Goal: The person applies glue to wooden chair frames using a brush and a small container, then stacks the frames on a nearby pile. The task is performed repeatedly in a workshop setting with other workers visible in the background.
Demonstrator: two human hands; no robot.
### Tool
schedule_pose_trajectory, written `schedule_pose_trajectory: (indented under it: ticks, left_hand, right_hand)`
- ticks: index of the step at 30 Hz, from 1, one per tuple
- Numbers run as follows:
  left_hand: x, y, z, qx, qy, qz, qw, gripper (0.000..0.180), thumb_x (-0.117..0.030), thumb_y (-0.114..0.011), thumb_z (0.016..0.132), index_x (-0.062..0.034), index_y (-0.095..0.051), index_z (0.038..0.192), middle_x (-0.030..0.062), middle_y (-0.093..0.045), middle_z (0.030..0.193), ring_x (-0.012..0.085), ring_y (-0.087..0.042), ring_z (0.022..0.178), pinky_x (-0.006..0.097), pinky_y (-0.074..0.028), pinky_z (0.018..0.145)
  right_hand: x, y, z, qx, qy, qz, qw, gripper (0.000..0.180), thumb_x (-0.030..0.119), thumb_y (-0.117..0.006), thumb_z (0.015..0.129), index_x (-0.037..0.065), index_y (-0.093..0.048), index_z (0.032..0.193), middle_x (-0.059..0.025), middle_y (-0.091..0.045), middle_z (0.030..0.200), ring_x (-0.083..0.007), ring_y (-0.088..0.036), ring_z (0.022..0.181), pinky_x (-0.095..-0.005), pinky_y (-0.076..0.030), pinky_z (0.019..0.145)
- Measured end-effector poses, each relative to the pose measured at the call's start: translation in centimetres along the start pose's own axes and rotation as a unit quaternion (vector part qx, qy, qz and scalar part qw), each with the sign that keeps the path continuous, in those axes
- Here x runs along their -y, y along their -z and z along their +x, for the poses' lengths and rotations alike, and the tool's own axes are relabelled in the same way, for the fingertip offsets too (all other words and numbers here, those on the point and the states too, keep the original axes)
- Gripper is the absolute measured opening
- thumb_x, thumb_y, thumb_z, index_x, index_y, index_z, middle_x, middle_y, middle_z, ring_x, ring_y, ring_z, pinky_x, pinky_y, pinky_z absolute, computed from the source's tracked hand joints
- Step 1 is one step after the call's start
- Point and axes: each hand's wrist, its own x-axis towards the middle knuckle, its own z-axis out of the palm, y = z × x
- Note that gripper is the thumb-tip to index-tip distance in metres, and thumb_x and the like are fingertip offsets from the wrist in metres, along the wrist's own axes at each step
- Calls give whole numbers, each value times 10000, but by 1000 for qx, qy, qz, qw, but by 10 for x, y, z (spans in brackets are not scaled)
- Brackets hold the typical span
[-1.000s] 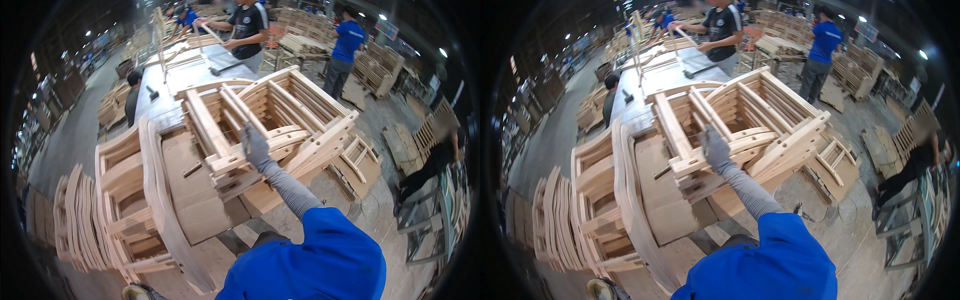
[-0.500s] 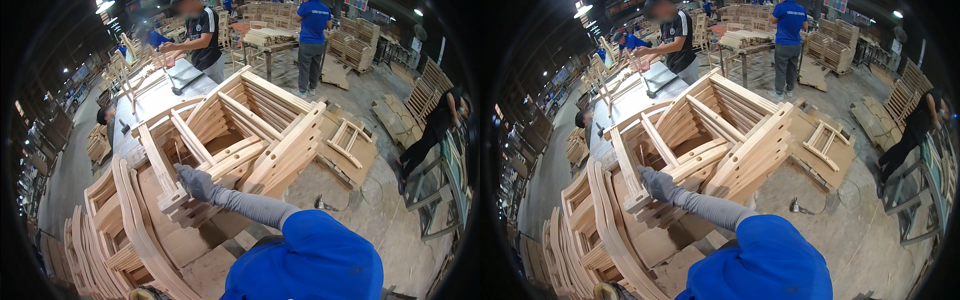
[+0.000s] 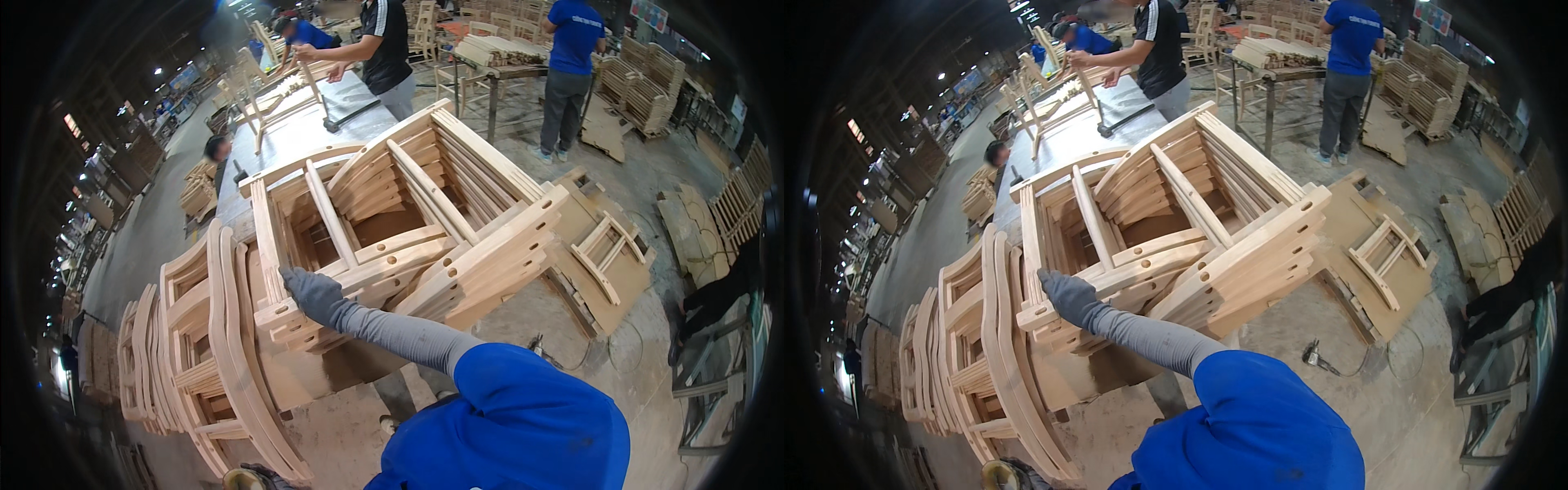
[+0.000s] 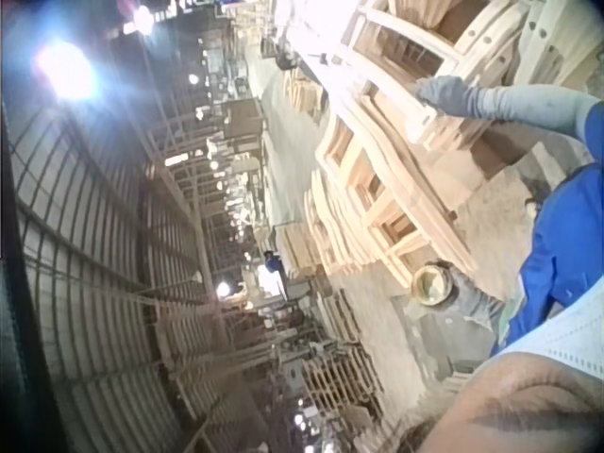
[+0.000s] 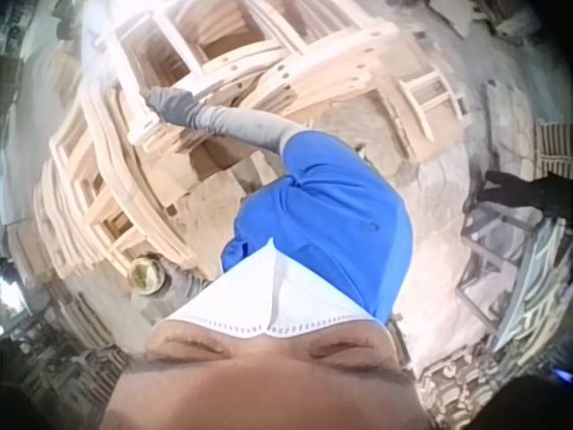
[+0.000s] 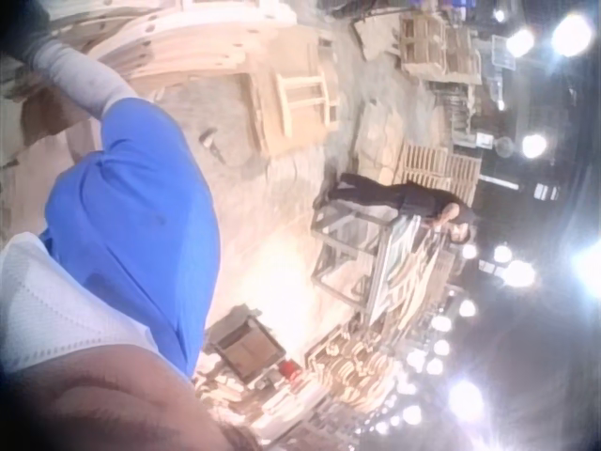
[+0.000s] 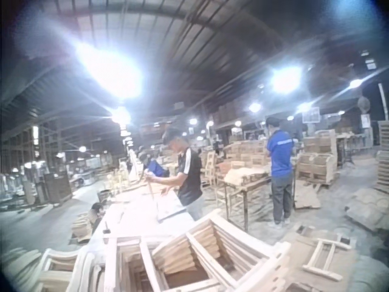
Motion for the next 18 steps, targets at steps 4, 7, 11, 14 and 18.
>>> schedule_pose_trajectory:
  ticks: [4, 7, 11, 14, 18]
  left_hand:
    - [-12, 6, -9, -16, 4, 10, 1000, 426, -178, -743, 729, 32, -573, 1058, 146, -630, 949, 232, -613, 832, 315, -520, 770]
    - [-17, 8, -19, -26, 9, 17, 999, 427, -175, -746, 725, 31, -573, 1057, 146, -628, 953, 230, -611, 833, 315, -519, 770]
    - [-25, 10, -30, -35, 20, 18, 999, 429, -171, -749, 719, 29, -572, 1055, 146, -626, 957, 227, -609, 835, 316, -519, 770]
    - [-29, 16, -38, -47, 25, 22, 998, 431, -168, -752, 715, 28, -571, 1053, 146, -624, 961, 225, -607, 836, 316, -518, 770]
    - [-34, 21, -46, -63, 28, 26, 997, 433, -165, -755, 710, 26, -570, 1051, 147, -622, 966, 222, -605, 838, 317, -517, 769]
  right_hand:
    - [4, 3, 4, -7, 18, -15, 1000, 397, 120, -467, 824, 71, -477, 1218, -56, -497, 716, -188, -535, 568, -312, -439, 467]
    - [7, 5, 0, 25, 21, -100, 994, 418, 110, -484, 809, 110, -476, 1227, -31, -479, 633, -187, -520, 518, -316, -434, 450]
    - [6, 5, 4, 66, 2, -75, 995, 483, 103, -475, 803, 137, -468, 1285, -26, -495, 596, -185, -532, 512, -327, -430, 429]
    - [10, 6, 5, 115, -29, -39, 992, 470, 97, -467, 807, 138, -473, 1276, -35, -538, 616, -193, -563, 537, -338, -438, 436]
    - [7, 5, 6, 115, -37, -19, 992, 450, 93, -457, 814, 131, -478, 1261, -47, -564, 637, -207, -581, 558, -349, -450, 454]
